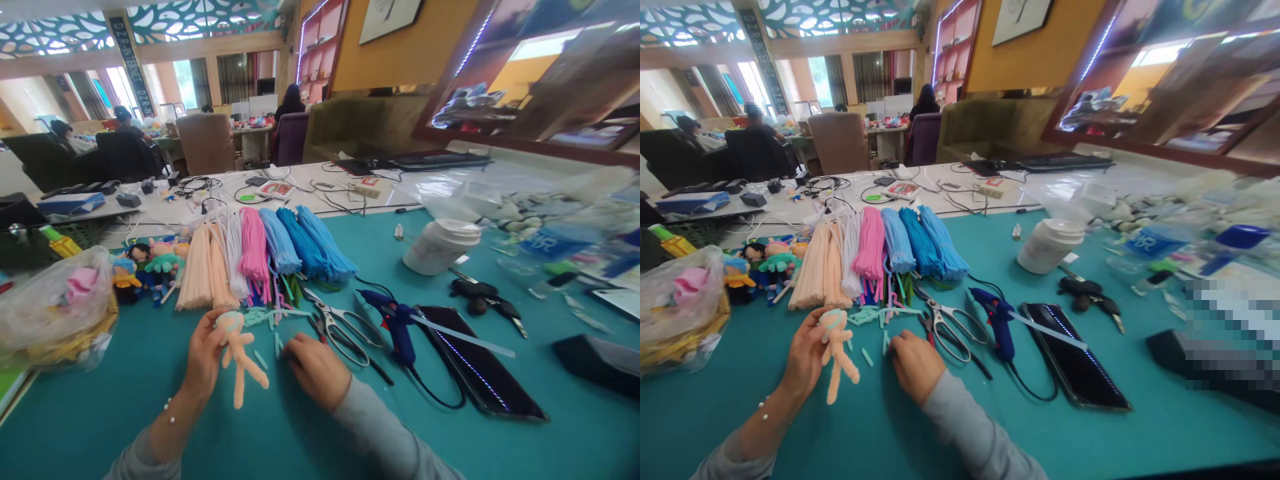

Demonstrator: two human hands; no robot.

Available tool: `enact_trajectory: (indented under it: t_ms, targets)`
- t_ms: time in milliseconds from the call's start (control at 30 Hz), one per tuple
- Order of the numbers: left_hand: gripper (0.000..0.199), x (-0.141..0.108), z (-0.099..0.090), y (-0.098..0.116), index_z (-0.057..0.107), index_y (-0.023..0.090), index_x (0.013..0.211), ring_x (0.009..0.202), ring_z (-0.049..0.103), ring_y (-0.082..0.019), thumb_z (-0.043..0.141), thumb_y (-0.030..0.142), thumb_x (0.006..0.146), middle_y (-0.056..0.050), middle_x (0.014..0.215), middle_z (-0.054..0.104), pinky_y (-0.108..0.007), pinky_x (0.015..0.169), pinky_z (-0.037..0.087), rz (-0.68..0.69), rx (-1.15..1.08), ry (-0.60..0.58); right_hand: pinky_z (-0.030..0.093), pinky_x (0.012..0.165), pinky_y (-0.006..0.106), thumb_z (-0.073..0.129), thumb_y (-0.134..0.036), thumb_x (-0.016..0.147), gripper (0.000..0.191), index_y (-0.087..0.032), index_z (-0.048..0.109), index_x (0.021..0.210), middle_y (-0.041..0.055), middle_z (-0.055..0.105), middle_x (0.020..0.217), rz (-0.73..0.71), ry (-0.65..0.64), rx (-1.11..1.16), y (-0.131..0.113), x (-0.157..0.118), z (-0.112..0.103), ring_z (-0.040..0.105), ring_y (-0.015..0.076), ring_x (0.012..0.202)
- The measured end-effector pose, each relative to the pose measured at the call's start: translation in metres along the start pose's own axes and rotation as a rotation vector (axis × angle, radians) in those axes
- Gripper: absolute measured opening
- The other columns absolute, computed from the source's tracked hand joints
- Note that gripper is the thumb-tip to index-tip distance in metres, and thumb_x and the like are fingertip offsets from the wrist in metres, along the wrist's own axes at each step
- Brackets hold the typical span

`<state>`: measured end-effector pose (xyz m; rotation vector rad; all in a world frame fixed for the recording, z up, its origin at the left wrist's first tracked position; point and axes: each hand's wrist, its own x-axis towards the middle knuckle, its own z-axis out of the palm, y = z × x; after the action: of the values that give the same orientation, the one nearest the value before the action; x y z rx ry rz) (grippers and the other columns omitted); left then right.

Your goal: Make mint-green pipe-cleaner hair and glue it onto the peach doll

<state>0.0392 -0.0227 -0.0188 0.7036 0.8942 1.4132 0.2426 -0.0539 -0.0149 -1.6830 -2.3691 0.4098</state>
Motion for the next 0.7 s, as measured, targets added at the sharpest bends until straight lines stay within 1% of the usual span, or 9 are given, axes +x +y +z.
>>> enact_trajectory:
  t_ms: [100,167,300,367,433,533,567,633,700]
  targets:
    - [0.031,-0.003,0.003,0.000,0.069,0.017,0.086,0.063,0.066,-0.013,0.079,0.028,0.059,-0.001,0.076,0.072,-0.018,0.050,0.050,-0.008,-0.004,0.014,0.048,0.082,0.022,0.055,-0.001,0.074,0.036,-0.018,0.064,0.104,0.0079,0.067,0.103,-0.039,0.030,0.017,-0.004,0.005,0.001,0.065,0.0158,0.094]
    - [0.031,-0.003,0.002,-0.001,0.069,0.017,0.085,0.060,0.064,-0.011,0.079,0.028,0.058,-0.001,0.076,0.072,-0.017,0.051,0.050,-0.012,-0.007,0.020,0.048,0.083,0.023,0.055,-0.002,0.075,0.035,-0.019,0.064,0.105,0.0076,0.067,0.104,-0.017,0.063,0.007,0.000,0.002,-0.004,0.065,0.0164,0.095]
    - [0.032,-0.001,-0.004,-0.003,0.069,0.017,0.086,0.054,0.059,-0.009,0.079,0.030,0.059,-0.001,0.076,0.072,-0.018,0.050,0.049,-0.032,0.002,0.001,0.048,0.071,0.029,0.046,-0.009,0.084,0.023,-0.020,0.065,0.092,0.0075,0.069,0.093,0.142,0.151,-0.070,0.021,-0.015,-0.024,0.066,0.0199,0.083]
    - [0.032,0.001,-0.007,-0.005,0.068,0.017,0.088,0.052,0.058,-0.010,0.079,0.031,0.060,-0.001,0.076,0.071,-0.020,0.048,0.048,-0.042,0.023,-0.015,0.044,0.062,0.028,0.044,-0.015,0.086,0.021,-0.021,0.063,0.083,0.0067,0.069,0.085,0.222,0.177,-0.114,0.032,-0.026,-0.034,0.065,0.0202,0.075]
    - [0.033,0.001,-0.008,-0.006,0.068,0.017,0.089,0.052,0.058,-0.011,0.078,0.031,0.061,-0.001,0.075,0.070,-0.021,0.048,0.048,-0.042,0.039,-0.020,0.038,0.053,0.027,0.048,-0.019,0.085,0.017,-0.023,0.061,0.075,0.0037,0.069,0.072,0.270,0.170,-0.142,0.038,-0.039,-0.038,0.064,0.0194,0.065]
    - [0.034,0.000,-0.008,-0.007,0.067,0.016,0.089,0.051,0.057,-0.010,0.079,0.030,0.060,0.000,0.072,0.067,-0.021,0.048,0.047,-0.051,0.041,-0.017,0.033,0.049,0.027,0.056,-0.026,0.082,0.007,-0.025,0.059,0.075,0.0000,0.066,0.062,0.318,0.117,-0.186,0.037,-0.055,-0.036,0.063,0.0196,0.058]
    - [0.034,0.000,-0.008,-0.007,0.067,0.016,0.089,0.052,0.057,-0.010,0.079,0.031,0.060,0.000,0.071,0.067,-0.021,0.048,0.047,-0.057,0.042,-0.018,0.033,0.049,0.027,0.059,-0.027,0.081,0.003,-0.025,0.059,0.078,-0.0003,0.067,0.062,0.329,0.097,-0.202,0.034,-0.059,-0.033,0.064,0.0202,0.058]
    - [0.035,-0.001,-0.007,-0.006,0.067,0.016,0.090,0.053,0.058,-0.011,0.079,0.032,0.060,0.000,0.072,0.067,-0.021,0.049,0.047,-0.067,0.052,-0.023,0.034,0.050,0.028,0.060,-0.028,0.080,0.005,-0.026,0.059,0.084,0.0004,0.070,0.068,0.346,0.064,-0.225,0.029,-0.065,-0.025,0.065,0.0213,0.061]
    - [0.036,-0.002,-0.007,-0.006,0.067,0.016,0.090,0.054,0.059,-0.012,0.079,0.033,0.060,-0.001,0.072,0.068,-0.021,0.049,0.047,-0.070,0.065,-0.027,0.033,0.051,0.029,0.057,-0.026,0.081,0.002,-0.025,0.058,0.082,0.0019,0.071,0.072,0.369,0.036,-0.223,0.024,-0.067,-0.017,0.066,0.0224,0.063]
